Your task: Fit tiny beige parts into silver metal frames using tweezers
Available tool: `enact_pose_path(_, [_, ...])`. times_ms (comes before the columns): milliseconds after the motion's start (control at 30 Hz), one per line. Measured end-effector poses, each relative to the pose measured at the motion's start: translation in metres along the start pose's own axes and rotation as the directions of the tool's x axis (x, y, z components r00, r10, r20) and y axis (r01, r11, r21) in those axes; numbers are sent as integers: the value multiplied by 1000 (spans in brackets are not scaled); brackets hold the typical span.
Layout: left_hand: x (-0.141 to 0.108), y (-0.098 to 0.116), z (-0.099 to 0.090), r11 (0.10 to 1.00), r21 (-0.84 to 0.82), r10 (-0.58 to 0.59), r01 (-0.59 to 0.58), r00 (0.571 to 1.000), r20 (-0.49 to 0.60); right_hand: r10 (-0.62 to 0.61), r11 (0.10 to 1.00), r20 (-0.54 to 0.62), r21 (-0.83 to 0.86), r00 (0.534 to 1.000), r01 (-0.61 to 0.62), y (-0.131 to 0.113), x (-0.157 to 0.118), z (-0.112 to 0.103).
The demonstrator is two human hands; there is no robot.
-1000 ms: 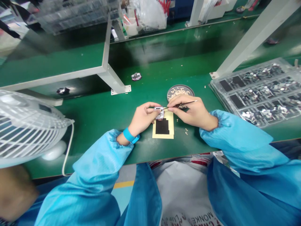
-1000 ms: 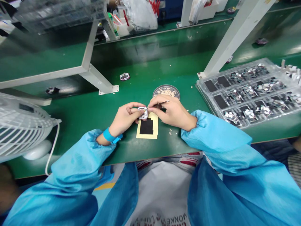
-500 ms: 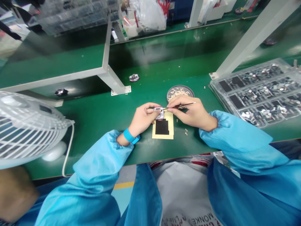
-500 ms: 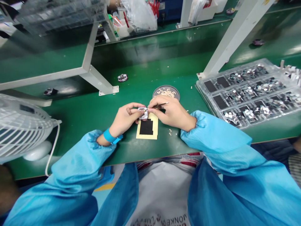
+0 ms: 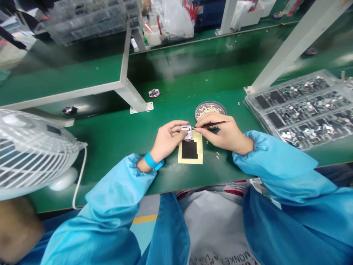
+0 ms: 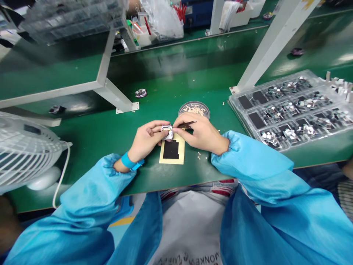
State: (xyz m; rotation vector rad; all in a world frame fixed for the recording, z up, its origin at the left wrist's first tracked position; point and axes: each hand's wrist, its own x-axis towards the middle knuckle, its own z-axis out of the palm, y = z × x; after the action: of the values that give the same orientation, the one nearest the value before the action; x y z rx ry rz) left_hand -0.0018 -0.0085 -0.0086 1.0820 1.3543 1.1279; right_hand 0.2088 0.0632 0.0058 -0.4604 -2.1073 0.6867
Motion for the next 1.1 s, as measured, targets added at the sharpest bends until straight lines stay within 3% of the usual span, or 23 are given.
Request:
enact_pose_path(267, [0, 0, 1, 987, 75, 149, -144, 987, -64, 38, 998, -48, 52, 998, -36, 0, 2, -4])
enact_pose_path(833, [-4, -4, 1, 966, 156, 223, -205, 969, -106, 149, 988, -35, 41, 988, -147, 1, 4, -1])
enact_pose_path(967, [-4, -3, 1, 964, 150, 238, -220, 965, -113, 220, 969, -11, 116, 975, -217, 2, 5, -1])
enact_pose_path(1100, [-2, 0, -2, 971, 136, 216, -196, 964, -154, 275, 925, 111, 239, 955, -294, 2, 8, -4])
